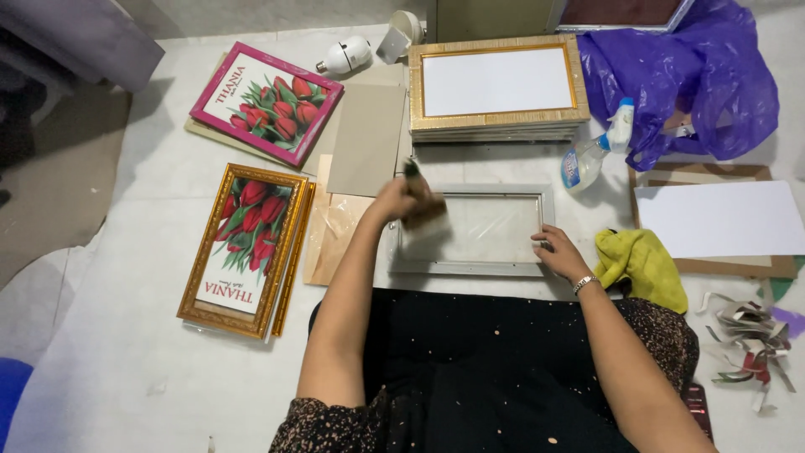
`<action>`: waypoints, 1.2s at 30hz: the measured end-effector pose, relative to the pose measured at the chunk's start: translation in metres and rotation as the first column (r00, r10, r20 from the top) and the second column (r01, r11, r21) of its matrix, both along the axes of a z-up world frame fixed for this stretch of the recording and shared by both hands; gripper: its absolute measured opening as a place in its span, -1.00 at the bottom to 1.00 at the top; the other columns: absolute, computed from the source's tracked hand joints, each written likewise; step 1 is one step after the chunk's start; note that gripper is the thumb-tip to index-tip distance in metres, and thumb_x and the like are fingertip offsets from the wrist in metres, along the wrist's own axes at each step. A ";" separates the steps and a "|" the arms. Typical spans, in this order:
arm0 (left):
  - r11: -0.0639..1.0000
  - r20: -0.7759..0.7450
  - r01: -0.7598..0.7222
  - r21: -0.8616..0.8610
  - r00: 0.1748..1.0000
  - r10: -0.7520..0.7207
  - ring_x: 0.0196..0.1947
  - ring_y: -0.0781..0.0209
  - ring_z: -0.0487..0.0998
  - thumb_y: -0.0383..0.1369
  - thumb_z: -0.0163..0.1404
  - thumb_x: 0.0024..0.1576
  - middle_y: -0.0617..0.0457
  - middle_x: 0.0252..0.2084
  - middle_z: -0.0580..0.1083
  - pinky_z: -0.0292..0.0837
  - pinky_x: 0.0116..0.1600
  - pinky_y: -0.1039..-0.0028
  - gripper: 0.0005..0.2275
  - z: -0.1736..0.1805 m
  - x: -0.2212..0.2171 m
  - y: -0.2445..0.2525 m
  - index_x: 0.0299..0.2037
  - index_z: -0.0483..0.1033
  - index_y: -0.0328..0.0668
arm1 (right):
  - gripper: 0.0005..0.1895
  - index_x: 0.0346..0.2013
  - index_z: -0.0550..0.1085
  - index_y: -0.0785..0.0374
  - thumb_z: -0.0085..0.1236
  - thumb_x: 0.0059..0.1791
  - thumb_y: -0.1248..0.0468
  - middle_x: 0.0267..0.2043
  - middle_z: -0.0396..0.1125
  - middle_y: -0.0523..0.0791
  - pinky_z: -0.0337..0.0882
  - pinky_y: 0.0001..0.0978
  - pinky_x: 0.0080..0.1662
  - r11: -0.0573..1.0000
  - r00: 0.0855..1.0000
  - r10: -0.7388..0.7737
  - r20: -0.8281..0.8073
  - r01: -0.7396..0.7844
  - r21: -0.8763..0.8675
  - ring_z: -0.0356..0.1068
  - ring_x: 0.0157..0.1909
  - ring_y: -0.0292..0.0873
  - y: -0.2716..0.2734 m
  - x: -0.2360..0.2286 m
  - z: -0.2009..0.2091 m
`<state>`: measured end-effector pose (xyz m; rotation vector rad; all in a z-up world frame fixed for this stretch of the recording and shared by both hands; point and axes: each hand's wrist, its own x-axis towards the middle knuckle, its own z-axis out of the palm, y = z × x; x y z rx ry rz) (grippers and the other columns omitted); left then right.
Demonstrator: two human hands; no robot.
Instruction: Cleaning glass and assembling a picture frame by placing backing paper
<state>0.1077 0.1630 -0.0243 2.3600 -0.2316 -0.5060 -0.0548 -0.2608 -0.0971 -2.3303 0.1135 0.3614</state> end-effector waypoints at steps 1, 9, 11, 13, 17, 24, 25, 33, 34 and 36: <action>1.000 0.002 0.000 0.001 1.000 0.000 0.06 -0.05 0.60 -0.27 0.20 -0.02 0.07 -0.12 0.64 0.48 0.20 0.07 -0.76 0.014 -0.010 0.000 -0.13 0.64 0.16 | -0.57 0.11 0.53 -0.01 0.23 -0.08 0.13 0.44 0.12 0.03 0.12 0.00 0.43 1.000 1.000 0.000 0.002 0.000 0.001 0.11 0.47 0.17 0.002 0.002 0.000; 0.924 0.513 -0.255 -0.284 0.774 0.371 0.16 -0.14 0.54 -0.63 0.13 0.01 -0.12 0.10 0.57 0.42 0.22 0.04 -0.59 0.035 -0.027 -0.014 0.08 0.53 -0.06 | -0.60 0.07 0.55 -0.02 0.23 -0.08 0.16 0.43 0.15 0.00 0.14 -0.01 0.42 1.000 1.000 -0.020 0.015 0.020 -0.006 0.13 0.46 0.15 0.001 0.001 -0.003; 0.909 0.341 -0.294 -0.296 0.856 0.388 0.13 -0.15 0.55 -0.52 0.12 0.07 -0.13 0.03 0.59 0.45 0.20 0.02 -0.69 -0.015 -0.012 -0.036 0.03 0.52 -0.11 | -0.60 0.06 0.56 -0.03 0.23 -0.09 0.16 0.43 0.16 0.00 0.14 -0.02 0.42 1.000 1.000 -0.023 0.018 0.023 -0.009 0.14 0.46 0.14 0.000 0.001 -0.005; 0.894 0.159 -0.336 -0.298 0.906 0.393 0.11 -0.15 0.56 -0.41 0.12 0.13 -0.15 -0.04 0.60 0.47 0.18 0.00 -0.77 -0.026 -0.018 -0.070 -0.01 0.51 -0.15 | -0.60 0.05 0.56 -0.04 0.23 -0.10 0.16 0.42 0.16 -0.01 0.15 -0.02 0.42 1.000 0.999 -0.027 0.023 0.027 -0.007 0.14 0.45 0.13 -0.001 0.001 -0.008; 0.750 -0.041 -0.332 -0.572 0.925 0.377 0.04 -0.30 0.58 -0.18 0.19 0.14 -0.30 -0.12 0.60 0.52 0.12 0.02 -0.70 -0.029 -0.053 -0.159 -0.07 0.60 -0.25 | -0.61 0.04 0.57 -0.03 0.23 -0.10 0.15 0.40 0.20 -0.04 0.17 -0.05 0.41 0.999 0.998 -0.034 0.043 0.036 -0.027 0.17 0.44 0.11 -0.001 -0.001 -0.016; 0.756 -0.187 -0.426 -0.497 0.903 0.386 0.05 -0.10 0.60 -0.14 0.11 0.20 -0.11 -0.03 0.60 0.53 0.13 0.15 -0.69 -0.123 -0.053 -0.249 0.03 0.60 -0.11 | -0.63 0.05 0.56 0.00 0.20 -0.06 0.16 0.40 0.23 -0.09 0.19 -0.04 0.40 0.997 0.995 -0.071 0.076 0.072 -0.009 0.20 0.42 0.06 -0.010 0.002 -0.030; 0.756 -0.185 -0.423 -0.500 0.905 0.384 0.05 -0.10 0.60 -0.14 0.11 0.20 -0.11 -0.03 0.60 0.53 0.13 0.15 -0.69 -0.116 -0.052 -0.239 0.03 0.60 -0.11 | -0.63 0.05 0.56 0.00 0.20 -0.06 0.16 0.40 0.23 -0.09 0.19 -0.04 0.40 0.997 0.994 -0.072 0.079 0.073 -0.011 0.20 0.42 0.06 -0.010 0.001 -0.023; 0.739 0.129 -0.532 -0.413 0.769 0.626 -0.11 -0.40 0.62 -0.34 0.10 0.19 -0.47 -0.23 0.58 0.51 -0.04 -0.09 -0.72 -0.036 -0.055 -0.084 -0.11 0.59 -0.56 | -0.54 0.15 0.51 -0.07 0.17 -0.07 0.17 0.39 0.20 -0.10 0.18 -0.03 0.39 0.993 0.993 -0.115 0.012 0.114 0.004 0.18 0.43 0.07 -0.002 -0.001 -0.004; 0.738 0.129 -0.535 -0.412 0.767 0.628 -0.11 -0.40 0.62 -0.34 0.10 0.19 -0.47 -0.23 0.58 0.51 -0.04 -0.09 -0.72 -0.012 -0.058 -0.068 -0.11 0.59 -0.56 | -0.54 0.15 0.51 -0.07 0.17 -0.07 0.17 0.39 0.20 -0.10 0.18 -0.03 0.39 0.994 0.994 -0.112 0.011 0.112 0.005 0.18 0.43 0.07 -0.001 -0.001 -0.004; 0.779 0.304 -0.550 -0.300 0.719 0.625 -0.09 -0.21 0.65 -0.41 -0.04 0.27 -0.22 -0.16 0.61 0.57 0.05 0.05 -0.80 0.038 -0.064 -0.036 0.07 0.52 -0.20 | -0.54 0.14 0.52 -0.07 0.19 -0.08 0.18 0.38 0.20 -0.07 0.19 -0.03 0.39 0.993 0.993 -0.116 0.021 0.116 0.002 0.19 0.42 0.08 0.000 -0.001 -0.005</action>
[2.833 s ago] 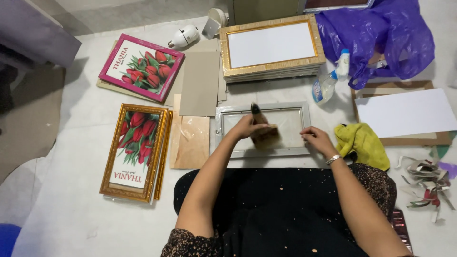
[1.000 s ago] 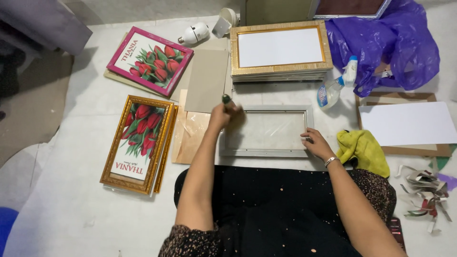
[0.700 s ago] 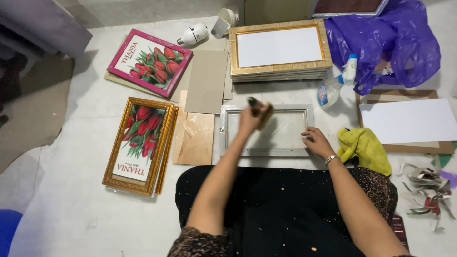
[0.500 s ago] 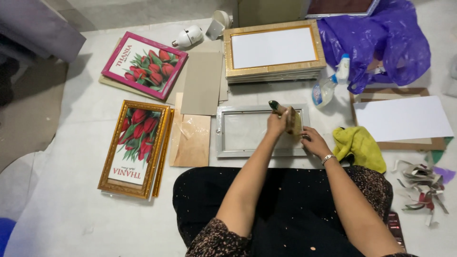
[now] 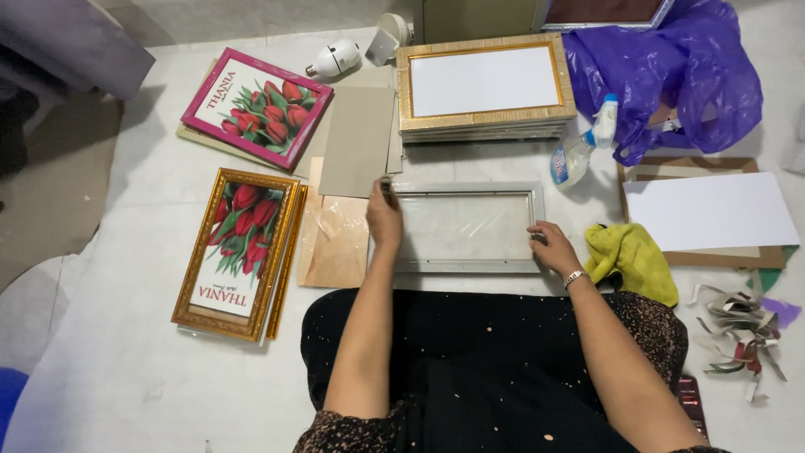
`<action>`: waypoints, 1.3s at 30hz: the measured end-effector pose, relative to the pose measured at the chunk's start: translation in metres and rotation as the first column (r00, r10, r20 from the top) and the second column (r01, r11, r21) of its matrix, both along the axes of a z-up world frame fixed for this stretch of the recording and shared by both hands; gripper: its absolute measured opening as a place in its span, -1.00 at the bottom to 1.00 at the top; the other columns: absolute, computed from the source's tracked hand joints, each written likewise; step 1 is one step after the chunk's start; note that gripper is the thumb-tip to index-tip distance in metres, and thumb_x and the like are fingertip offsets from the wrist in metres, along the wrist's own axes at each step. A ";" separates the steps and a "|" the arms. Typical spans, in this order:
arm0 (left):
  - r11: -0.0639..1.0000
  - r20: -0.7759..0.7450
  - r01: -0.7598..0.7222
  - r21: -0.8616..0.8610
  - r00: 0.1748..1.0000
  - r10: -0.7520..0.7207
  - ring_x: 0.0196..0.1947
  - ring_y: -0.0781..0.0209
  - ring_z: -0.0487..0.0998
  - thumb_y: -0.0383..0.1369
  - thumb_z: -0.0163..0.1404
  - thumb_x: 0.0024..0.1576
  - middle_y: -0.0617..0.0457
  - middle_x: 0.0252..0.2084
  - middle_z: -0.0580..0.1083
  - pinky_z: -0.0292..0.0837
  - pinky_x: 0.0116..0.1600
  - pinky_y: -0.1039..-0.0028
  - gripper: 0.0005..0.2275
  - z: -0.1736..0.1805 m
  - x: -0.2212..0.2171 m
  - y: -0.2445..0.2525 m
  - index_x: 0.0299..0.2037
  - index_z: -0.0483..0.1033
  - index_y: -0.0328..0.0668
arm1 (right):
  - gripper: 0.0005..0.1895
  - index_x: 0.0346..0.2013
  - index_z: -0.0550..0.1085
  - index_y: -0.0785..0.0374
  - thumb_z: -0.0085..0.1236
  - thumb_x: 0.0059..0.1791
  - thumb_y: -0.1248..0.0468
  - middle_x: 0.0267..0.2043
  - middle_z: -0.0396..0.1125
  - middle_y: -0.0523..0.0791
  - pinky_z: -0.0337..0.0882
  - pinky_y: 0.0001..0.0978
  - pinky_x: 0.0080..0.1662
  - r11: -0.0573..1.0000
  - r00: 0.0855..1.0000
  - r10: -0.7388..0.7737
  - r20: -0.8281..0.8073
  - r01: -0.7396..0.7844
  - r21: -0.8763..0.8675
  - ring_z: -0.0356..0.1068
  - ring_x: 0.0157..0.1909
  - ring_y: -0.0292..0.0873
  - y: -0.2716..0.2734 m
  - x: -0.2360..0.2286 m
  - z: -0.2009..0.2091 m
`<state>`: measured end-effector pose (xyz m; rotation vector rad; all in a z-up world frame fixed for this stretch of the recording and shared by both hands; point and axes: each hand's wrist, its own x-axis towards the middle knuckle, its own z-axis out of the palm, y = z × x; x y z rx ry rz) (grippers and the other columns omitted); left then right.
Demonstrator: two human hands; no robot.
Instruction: Cleaning glass and assembling a picture frame by placing backing paper
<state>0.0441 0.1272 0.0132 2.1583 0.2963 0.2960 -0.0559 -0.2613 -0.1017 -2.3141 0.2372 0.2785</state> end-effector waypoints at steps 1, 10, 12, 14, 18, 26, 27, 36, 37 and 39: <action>1.000 0.000 0.000 0.001 1.000 0.000 -0.09 -0.21 0.65 -0.41 -0.04 0.27 -0.22 -0.16 0.61 0.57 0.05 0.05 -0.80 0.006 0.000 0.002 0.07 0.52 -0.20 | -0.54 0.14 0.52 -0.07 0.19 -0.08 0.18 0.38 0.20 -0.07 0.19 -0.03 0.39 1.000 1.000 0.000 0.000 0.000 0.001 0.19 0.42 0.08 0.001 0.000 0.004; 0.900 0.208 0.343 -0.270 0.933 -0.293 0.01 -0.38 0.55 -0.36 -0.11 0.32 -0.28 -0.10 0.54 0.46 0.10 -0.04 -0.79 -0.027 -0.047 -0.150 0.11 0.40 -0.20 | -0.55 0.14 0.52 -0.05 0.17 -0.07 0.20 0.36 0.21 -0.06 0.21 -0.05 0.37 0.999 0.999 -0.043 0.010 0.044 -0.016 0.21 0.41 0.10 0.001 -0.001 0.000; 0.882 -0.173 0.167 -0.441 0.948 -0.266 -0.06 0.04 0.65 -0.20 0.11 0.23 -0.03 -0.11 0.62 0.60 -0.04 0.25 -0.81 -0.062 -0.053 -0.178 -0.06 0.53 -0.04 | -0.54 0.14 0.51 -0.12 0.17 -0.07 0.20 0.35 0.22 -0.10 0.22 -0.09 0.37 0.994 0.994 -0.106 0.012 0.106 0.012 0.20 0.40 0.06 -0.002 -0.005 -0.005; 0.874 -0.129 0.153 -0.460 0.963 -0.236 -0.09 -0.04 0.66 -0.24 0.17 0.18 -0.13 -0.17 0.62 0.59 -0.06 0.20 -0.78 -0.122 -0.054 -0.175 -0.08 0.57 -0.15 | -0.53 0.15 0.51 -0.08 0.14 -0.07 0.22 0.36 0.20 -0.05 0.20 -0.06 0.38 0.994 0.994 -0.107 -0.008 0.108 0.020 0.17 0.42 0.10 0.000 -0.007 0.003; 0.901 -0.095 0.049 -0.430 0.990 -0.099 -0.10 -0.15 0.66 -0.22 0.29 0.05 -0.26 -0.25 0.62 0.56 -0.08 0.12 -0.69 -0.125 -0.054 -0.112 -0.12 0.65 -0.27 | -0.53 0.14 0.52 -0.05 0.12 -0.08 0.26 0.37 0.17 -0.01 0.17 -0.03 0.39 0.995 0.995 -0.095 -0.042 0.096 0.023 0.14 0.44 0.14 -0.003 -0.003 -0.003; 0.999 0.010 -0.026 0.023 1.000 0.026 -0.15 0.03 0.68 -0.32 0.08 0.22 -0.03 -0.16 0.61 0.60 -0.05 0.18 -0.83 0.026 -0.069 0.012 -0.03 0.54 -0.09 | -0.55 0.11 0.53 0.04 0.12 -0.09 0.27 0.34 0.17 0.06 0.16 -0.03 0.41 0.998 0.998 -0.058 0.001 0.058 -0.014 0.12 0.46 0.17 0.003 -0.002 0.004; 0.989 0.056 0.079 0.124 0.995 -0.086 -0.14 0.18 0.69 -0.41 -0.01 0.28 0.08 -0.07 0.60 0.62 -0.01 0.23 -0.83 0.069 -0.076 0.004 0.05 0.47 -0.02 | -0.56 0.10 0.53 0.05 0.12 -0.09 0.25 0.35 0.16 0.07 0.13 -0.04 0.43 0.999 0.999 -0.039 0.003 0.039 -0.024 0.10 0.47 0.18 0.006 -0.004 0.006; 0.889 -0.094 0.247 -0.385 0.948 -0.304 -0.13 0.13 0.67 -0.14 0.22 0.15 0.03 -0.22 0.62 0.63 -0.13 0.38 -0.74 -0.071 -0.105 -0.190 -0.11 0.58 -0.08 | -0.62 0.05 0.54 0.12 0.15 -0.08 0.27 0.32 0.19 0.07 0.15 -0.03 0.42 0.999 0.998 -0.033 0.059 0.035 -0.035 0.15 0.43 0.19 -0.002 -0.007 -0.005; 0.888 -0.094 0.246 -0.389 0.948 -0.304 -0.13 0.13 0.67 -0.14 0.22 0.15 0.03 -0.22 0.62 0.63 -0.13 0.38 -0.74 -0.073 -0.105 -0.184 -0.11 0.58 -0.08 | -0.62 0.05 0.54 0.12 0.15 -0.08 0.27 0.32 0.19 0.07 0.15 -0.03 0.42 0.999 0.998 -0.032 0.057 0.035 -0.039 0.15 0.43 0.19 -0.002 -0.009 -0.002; 0.810 -0.011 0.215 -0.546 0.964 -0.264 -0.11 -0.18 0.65 -0.33 0.28 0.10 -0.29 -0.18 0.60 0.62 -0.20 0.24 -0.73 -0.077 -0.104 -0.170 -0.05 0.61 -0.25 | -0.60 0.05 0.55 0.02 0.13 -0.08 0.26 0.32 0.20 0.01 0.18 -0.07 0.40 0.999 0.999 -0.043 0.029 0.044 -0.026 0.16 0.43 0.14 0.000 -0.010 0.001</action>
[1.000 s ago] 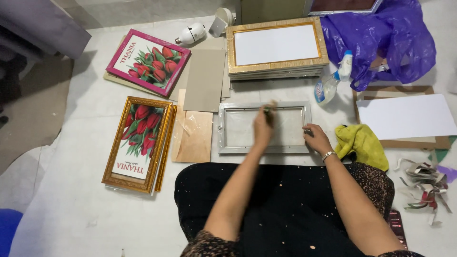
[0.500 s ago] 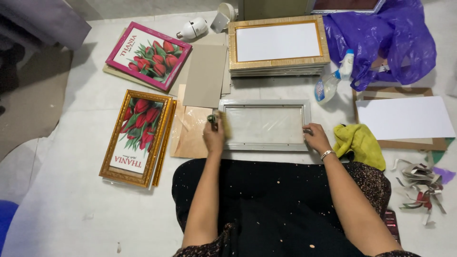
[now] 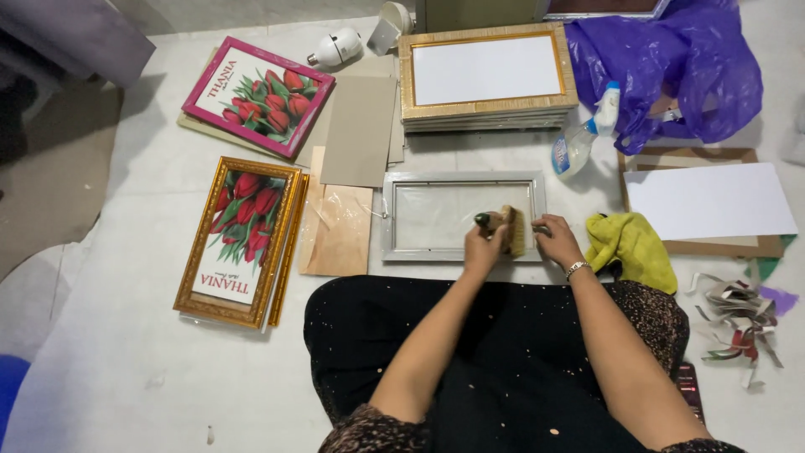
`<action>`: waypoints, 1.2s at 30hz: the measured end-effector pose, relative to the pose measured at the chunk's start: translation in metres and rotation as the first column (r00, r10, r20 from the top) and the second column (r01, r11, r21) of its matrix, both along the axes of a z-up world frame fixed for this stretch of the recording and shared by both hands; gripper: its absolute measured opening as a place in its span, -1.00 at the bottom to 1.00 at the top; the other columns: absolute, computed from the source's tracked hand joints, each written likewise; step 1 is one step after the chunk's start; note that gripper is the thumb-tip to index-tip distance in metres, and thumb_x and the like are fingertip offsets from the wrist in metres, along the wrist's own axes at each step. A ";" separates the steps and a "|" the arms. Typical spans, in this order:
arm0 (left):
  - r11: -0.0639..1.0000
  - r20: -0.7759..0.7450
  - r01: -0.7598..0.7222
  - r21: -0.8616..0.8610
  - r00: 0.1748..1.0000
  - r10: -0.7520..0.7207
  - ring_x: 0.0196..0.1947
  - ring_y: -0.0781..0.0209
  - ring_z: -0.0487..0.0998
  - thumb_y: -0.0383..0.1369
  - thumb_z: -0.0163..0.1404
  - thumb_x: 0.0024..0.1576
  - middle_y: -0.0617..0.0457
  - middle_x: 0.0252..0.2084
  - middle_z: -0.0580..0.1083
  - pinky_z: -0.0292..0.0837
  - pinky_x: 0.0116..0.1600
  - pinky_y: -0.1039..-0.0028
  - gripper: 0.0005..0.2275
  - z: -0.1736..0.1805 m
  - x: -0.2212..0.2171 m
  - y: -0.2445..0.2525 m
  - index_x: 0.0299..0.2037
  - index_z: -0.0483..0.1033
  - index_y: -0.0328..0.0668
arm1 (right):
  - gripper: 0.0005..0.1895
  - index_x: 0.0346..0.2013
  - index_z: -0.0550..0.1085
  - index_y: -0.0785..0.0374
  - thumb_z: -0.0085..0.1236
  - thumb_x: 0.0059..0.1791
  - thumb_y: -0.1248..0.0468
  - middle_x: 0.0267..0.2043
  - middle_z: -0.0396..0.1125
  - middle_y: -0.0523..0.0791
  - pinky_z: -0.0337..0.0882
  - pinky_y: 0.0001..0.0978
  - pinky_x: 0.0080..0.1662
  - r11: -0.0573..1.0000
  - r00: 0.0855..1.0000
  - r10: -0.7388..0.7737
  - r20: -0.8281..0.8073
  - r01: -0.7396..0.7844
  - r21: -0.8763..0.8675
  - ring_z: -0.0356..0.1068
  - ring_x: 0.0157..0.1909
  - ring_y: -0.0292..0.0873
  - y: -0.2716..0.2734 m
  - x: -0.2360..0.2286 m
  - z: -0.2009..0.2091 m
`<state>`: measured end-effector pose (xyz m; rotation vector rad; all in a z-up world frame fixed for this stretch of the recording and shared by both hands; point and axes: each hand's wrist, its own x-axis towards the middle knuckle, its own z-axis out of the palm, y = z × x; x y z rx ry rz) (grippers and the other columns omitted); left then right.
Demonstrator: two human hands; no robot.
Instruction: Cleaning glass and assembling a picture frame by placing backing paper
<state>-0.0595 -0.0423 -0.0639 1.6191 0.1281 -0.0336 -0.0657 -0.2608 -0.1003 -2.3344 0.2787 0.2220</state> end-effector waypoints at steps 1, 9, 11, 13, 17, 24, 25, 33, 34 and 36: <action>1.000 -0.002 -0.005 0.003 1.000 0.005 -0.11 -0.18 0.65 -0.33 0.28 0.10 -0.29 -0.18 0.60 0.62 -0.20 0.24 -0.73 -0.006 0.004 0.018 -0.05 0.61 -0.25 | -0.60 0.05 0.55 0.02 0.13 -0.08 0.26 0.32 0.20 0.01 0.18 -0.07 0.40 1.000 1.000 0.005 -0.002 -0.005 0.003 0.16 0.43 0.14 -0.003 0.002 -0.006; 0.823 0.127 -0.097 0.560 0.991 0.031 -0.23 -0.37 0.63 -0.17 0.07 0.20 -0.35 -0.34 0.56 0.57 -0.19 -0.10 -0.70 -0.001 0.042 0.189 -0.18 0.56 -0.32 | -0.65 0.00 0.58 -0.01 0.11 -0.07 0.24 0.28 0.23 -0.03 0.24 -0.07 0.36 0.999 0.999 -0.040 -0.021 0.039 -0.027 0.20 0.39 0.13 -0.006 0.008 -0.016; 0.795 0.118 -0.024 0.606 0.991 -0.060 -0.09 -0.24 0.61 -0.34 0.01 0.21 -0.21 -0.20 0.58 0.54 -0.03 0.01 -0.84 0.069 0.037 0.206 -0.05 0.51 -0.13 | -0.65 0.01 0.58 0.01 0.11 -0.07 0.25 0.28 0.23 -0.02 0.23 -0.08 0.37 0.999 0.999 -0.035 -0.019 0.034 -0.031 0.20 0.40 0.14 -0.004 0.007 -0.015; 0.761 0.108 0.046 0.647 0.983 -0.151 0.06 -0.12 0.59 -0.52 -0.05 0.21 -0.07 -0.06 0.59 0.51 0.14 0.12 -0.72 0.099 0.042 0.214 0.08 0.46 0.05 | -0.65 0.01 0.58 0.02 0.12 -0.07 0.25 0.28 0.23 -0.01 0.23 -0.09 0.37 0.999 0.999 -0.031 -0.015 0.030 -0.036 0.19 0.40 0.14 -0.002 0.007 -0.010; 0.657 -0.152 0.403 0.637 0.901 -0.406 0.02 -0.08 0.62 -0.35 0.12 0.10 0.01 -0.12 0.63 0.52 0.13 0.05 -0.78 0.077 0.066 0.215 -0.04 0.52 0.01 | -0.65 0.01 0.59 0.00 0.12 -0.07 0.26 0.30 0.22 -0.01 0.21 -0.08 0.38 0.999 0.999 -0.023 -0.032 0.022 -0.038 0.18 0.41 0.14 0.003 0.004 0.002; 0.759 0.207 0.095 0.644 0.933 -0.293 0.16 -0.12 0.53 -0.71 -0.04 0.09 -0.03 0.06 0.56 0.41 0.26 0.10 -0.53 0.080 0.117 0.209 0.14 0.41 0.09 | -0.65 -0.01 0.59 0.02 0.10 -0.07 0.28 0.28 0.23 -0.01 0.24 -0.10 0.36 0.999 0.998 -0.044 -0.036 0.044 -0.017 0.20 0.40 0.14 0.004 0.004 0.007; 0.761 0.210 0.095 0.642 0.932 -0.294 0.16 -0.12 0.53 -0.71 -0.04 0.09 -0.03 0.06 0.56 0.41 0.26 0.10 -0.53 0.084 0.119 0.208 0.14 0.41 0.09 | -0.65 -0.01 0.59 0.02 0.10 -0.07 0.28 0.28 0.23 -0.01 0.24 -0.10 0.36 0.999 0.998 -0.046 -0.033 0.045 -0.019 0.20 0.40 0.14 0.004 0.005 0.005; 0.729 -0.160 0.337 0.596 0.939 -0.304 -0.03 -0.01 0.64 -0.37 0.08 0.05 0.06 -0.11 0.62 0.52 0.13 0.06 -0.79 0.040 0.143 0.215 -0.12 0.65 0.08 | -0.66 -0.01 0.59 0.07 0.11 -0.08 0.26 0.24 0.24 -0.01 0.29 -0.08 0.32 0.998 0.997 -0.066 -0.039 0.065 -0.022 0.24 0.36 0.14 -0.001 0.011 -0.005; 0.728 -0.160 0.338 0.596 0.939 -0.304 -0.03 -0.01 0.64 -0.37 0.08 0.05 0.06 -0.11 0.62 0.52 0.13 0.06 -0.79 0.022 0.148 0.218 -0.12 0.65 0.08 | -0.66 -0.01 0.59 0.07 0.11 -0.08 0.26 0.24 0.24 -0.01 0.29 -0.08 0.32 0.998 0.997 -0.067 -0.039 0.066 -0.021 0.24 0.36 0.14 0.001 0.010 -0.004; 0.834 0.168 -0.321 0.450 0.947 0.274 -0.13 -0.23 0.65 -0.33 0.21 0.10 -0.24 -0.22 0.62 0.55 -0.04 0.00 -0.77 -0.012 0.161 0.219 -0.10 0.59 -0.28 | -0.66 -0.02 0.60 0.07 0.11 -0.07 0.28 0.24 0.24 0.01 0.27 -0.07 0.34 0.997 0.996 -0.081 -0.038 0.081 0.002 0.21 0.38 0.15 0.002 0.009 -0.002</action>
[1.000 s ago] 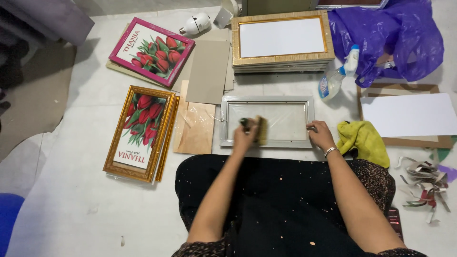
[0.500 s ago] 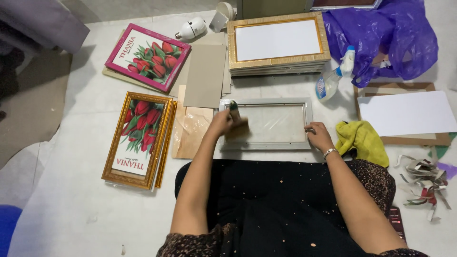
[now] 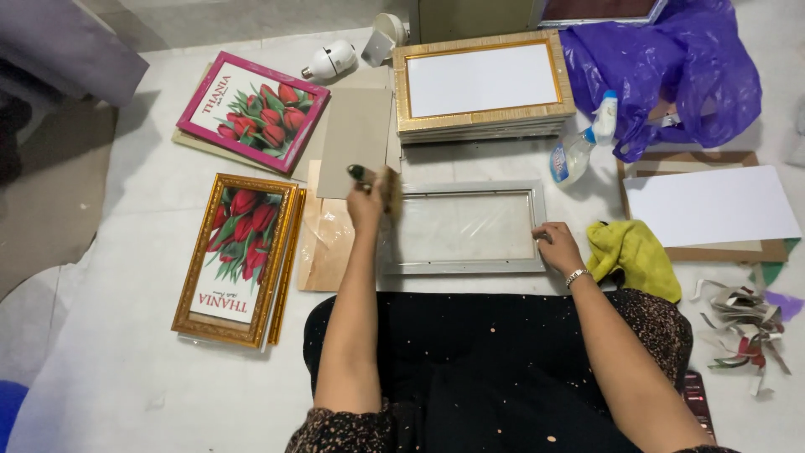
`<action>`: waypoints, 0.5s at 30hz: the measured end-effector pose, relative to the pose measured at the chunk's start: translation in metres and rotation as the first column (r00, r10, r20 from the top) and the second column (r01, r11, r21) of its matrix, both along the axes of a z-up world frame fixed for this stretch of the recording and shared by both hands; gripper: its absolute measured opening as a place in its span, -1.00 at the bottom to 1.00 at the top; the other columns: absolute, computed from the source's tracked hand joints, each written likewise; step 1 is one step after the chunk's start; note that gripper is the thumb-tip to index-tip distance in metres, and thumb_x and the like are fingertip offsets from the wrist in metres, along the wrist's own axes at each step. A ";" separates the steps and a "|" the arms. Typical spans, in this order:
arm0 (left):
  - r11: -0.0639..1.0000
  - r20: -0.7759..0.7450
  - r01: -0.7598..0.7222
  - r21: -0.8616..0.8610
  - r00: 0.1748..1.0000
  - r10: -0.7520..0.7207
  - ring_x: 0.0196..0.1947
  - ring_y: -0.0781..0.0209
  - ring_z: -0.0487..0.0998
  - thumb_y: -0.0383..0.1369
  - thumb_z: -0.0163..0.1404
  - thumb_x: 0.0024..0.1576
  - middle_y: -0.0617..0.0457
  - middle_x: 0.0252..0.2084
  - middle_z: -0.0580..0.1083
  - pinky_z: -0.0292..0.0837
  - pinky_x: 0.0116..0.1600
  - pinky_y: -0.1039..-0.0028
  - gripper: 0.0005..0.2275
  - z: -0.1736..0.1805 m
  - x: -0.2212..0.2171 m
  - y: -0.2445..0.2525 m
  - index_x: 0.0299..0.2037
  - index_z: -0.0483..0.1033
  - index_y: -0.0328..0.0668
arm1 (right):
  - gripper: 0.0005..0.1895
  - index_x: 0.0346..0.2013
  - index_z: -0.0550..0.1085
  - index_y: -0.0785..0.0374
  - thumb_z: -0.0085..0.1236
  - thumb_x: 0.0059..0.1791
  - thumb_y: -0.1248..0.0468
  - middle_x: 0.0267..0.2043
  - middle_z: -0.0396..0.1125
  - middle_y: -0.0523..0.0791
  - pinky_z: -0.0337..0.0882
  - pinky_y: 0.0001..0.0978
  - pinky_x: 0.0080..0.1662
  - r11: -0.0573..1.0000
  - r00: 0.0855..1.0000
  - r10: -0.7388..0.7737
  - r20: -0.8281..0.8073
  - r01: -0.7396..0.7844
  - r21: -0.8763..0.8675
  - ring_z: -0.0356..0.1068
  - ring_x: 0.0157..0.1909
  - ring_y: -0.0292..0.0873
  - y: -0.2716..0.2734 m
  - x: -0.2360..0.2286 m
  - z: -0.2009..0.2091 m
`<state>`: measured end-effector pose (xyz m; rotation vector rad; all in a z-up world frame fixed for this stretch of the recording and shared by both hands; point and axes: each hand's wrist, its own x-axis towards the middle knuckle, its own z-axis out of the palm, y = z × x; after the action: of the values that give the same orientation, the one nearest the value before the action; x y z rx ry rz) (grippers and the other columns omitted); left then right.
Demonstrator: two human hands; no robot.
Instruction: Cleaning glass and assembling a picture frame by placing backing paper
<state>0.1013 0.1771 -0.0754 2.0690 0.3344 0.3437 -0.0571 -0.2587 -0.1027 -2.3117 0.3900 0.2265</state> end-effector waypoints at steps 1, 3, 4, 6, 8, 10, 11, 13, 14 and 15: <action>1.000 -0.003 0.001 -0.001 1.000 -0.001 -0.13 -0.23 0.65 -0.33 0.21 0.10 -0.24 -0.22 0.62 0.55 -0.04 0.00 -0.77 0.024 -0.002 -0.002 -0.10 0.59 -0.28 | -0.66 -0.02 0.60 0.07 0.11 -0.07 0.28 0.24 0.24 0.01 0.27 -0.07 0.34 1.000 1.000 -0.001 -0.003 0.001 -0.001 0.21 0.38 0.15 -0.001 0.000 0.002; 0.869 0.080 -0.194 -0.455 0.963 0.257 -0.04 0.04 0.63 -0.41 0.24 0.05 0.04 -0.13 0.60 0.56 0.06 0.21 -0.74 0.073 -0.009 -0.003 -0.06 0.55 0.00 | -0.66 -0.02 0.59 0.07 0.11 -0.07 0.28 0.25 0.23 0.01 0.25 -0.08 0.35 1.000 1.000 0.018 0.003 -0.018 0.006 0.20 0.39 0.16 0.000 0.000 0.004; 0.869 0.077 -0.200 -0.452 0.962 0.262 -0.04 0.04 0.63 -0.41 0.24 0.05 0.04 -0.13 0.60 0.56 0.06 0.21 -0.74 0.076 -0.016 0.002 -0.06 0.55 0.00 | -0.66 -0.02 0.59 0.07 0.11 -0.07 0.28 0.25 0.23 0.01 0.25 -0.08 0.35 1.000 1.000 0.023 -0.001 -0.023 0.008 0.20 0.39 0.16 0.001 -0.003 0.004; 0.447 -0.067 -0.276 -0.851 0.901 0.428 0.08 -0.11 0.49 -0.54 0.13 0.04 -0.05 -0.01 0.41 0.45 0.22 -0.12 -0.71 0.086 -0.022 0.010 -0.03 0.44 -0.19 | -0.66 -0.01 0.59 0.07 0.12 -0.07 0.25 0.25 0.23 0.01 0.23 -0.08 0.36 1.000 1.000 0.018 -0.009 -0.018 0.002 0.18 0.40 0.14 0.000 -0.001 0.007; 0.260 -0.118 -0.253 -0.932 0.889 0.442 0.10 -0.10 0.46 -0.37 0.15 0.04 -0.02 0.01 0.36 0.33 0.31 -0.15 -0.69 0.032 -0.026 0.045 -0.01 0.44 -0.10 | -0.66 -0.01 0.59 0.07 0.12 -0.07 0.24 0.25 0.24 0.01 0.23 -0.08 0.36 1.000 1.000 0.019 -0.005 -0.019 -0.003 0.19 0.40 0.14 0.001 0.000 0.008; 0.063 -0.173 -0.222 -0.973 0.881 0.441 0.13 -0.10 0.44 -0.19 0.18 0.03 0.01 0.02 0.32 0.21 0.40 -0.17 -0.64 -0.017 -0.041 0.076 0.01 0.44 -0.02 | -0.66 -0.01 0.60 0.07 0.13 -0.08 0.24 0.25 0.24 0.01 0.24 -0.08 0.36 1.000 1.000 0.016 -0.002 -0.016 -0.009 0.20 0.39 0.14 0.001 -0.001 0.002; -0.112 -0.227 -0.198 -0.974 0.860 0.457 0.35 -0.12 0.16 -0.18 0.19 0.06 -0.06 0.27 0.06 0.14 0.45 -0.06 -0.51 -0.040 -0.053 0.088 0.18 0.34 -0.03 | -0.66 -0.01 0.60 0.02 0.15 -0.08 0.22 0.26 0.23 -0.02 0.23 -0.09 0.36 1.000 1.000 0.023 -0.006 -0.023 -0.016 0.20 0.39 0.12 -0.002 -0.001 -0.003; -0.281 -0.283 -0.165 -0.945 0.843 0.458 0.56 -0.14 -0.11 -0.17 0.21 0.09 -0.12 0.52 -0.20 0.08 0.50 0.05 -0.37 -0.059 -0.076 0.098 0.35 0.23 -0.04 | -0.66 -0.01 0.60 -0.02 0.17 -0.08 0.20 0.27 0.22 -0.04 0.23 -0.09 0.35 0.999 1.000 0.023 -0.008 -0.023 -0.024 0.20 0.39 0.11 -0.002 -0.002 -0.005; -0.314 -0.322 -0.187 -0.931 0.826 0.463 0.55 -0.10 -0.06 -0.15 0.20 0.11 -0.10 0.54 -0.22 0.11 0.50 0.11 -0.29 -0.057 -0.088 0.095 0.42 0.08 -0.01 | -0.66 -0.02 0.60 0.00 0.17 -0.09 0.21 0.26 0.23 -0.01 0.23 -0.07 0.35 0.999 0.999 0.034 0.006 -0.034 -0.020 0.22 0.38 0.14 0.000 -0.003 -0.001; -0.347 -0.361 -0.208 -0.914 0.806 0.468 0.54 -0.05 0.00 -0.12 0.19 0.12 -0.07 0.56 -0.24 0.15 0.49 0.17 -0.21 -0.055 -0.100 0.092 0.49 -0.08 0.03 | -0.66 -0.03 0.61 0.03 0.18 -0.09 0.22 0.26 0.25 0.02 0.23 -0.05 0.35 0.999 0.999 0.047 0.019 -0.046 -0.019 0.23 0.37 0.17 0.002 -0.004 0.003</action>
<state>0.0015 0.2695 -0.1304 0.1142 0.8268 0.4000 -0.0610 -0.2571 -0.0997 -2.3409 0.3299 0.2239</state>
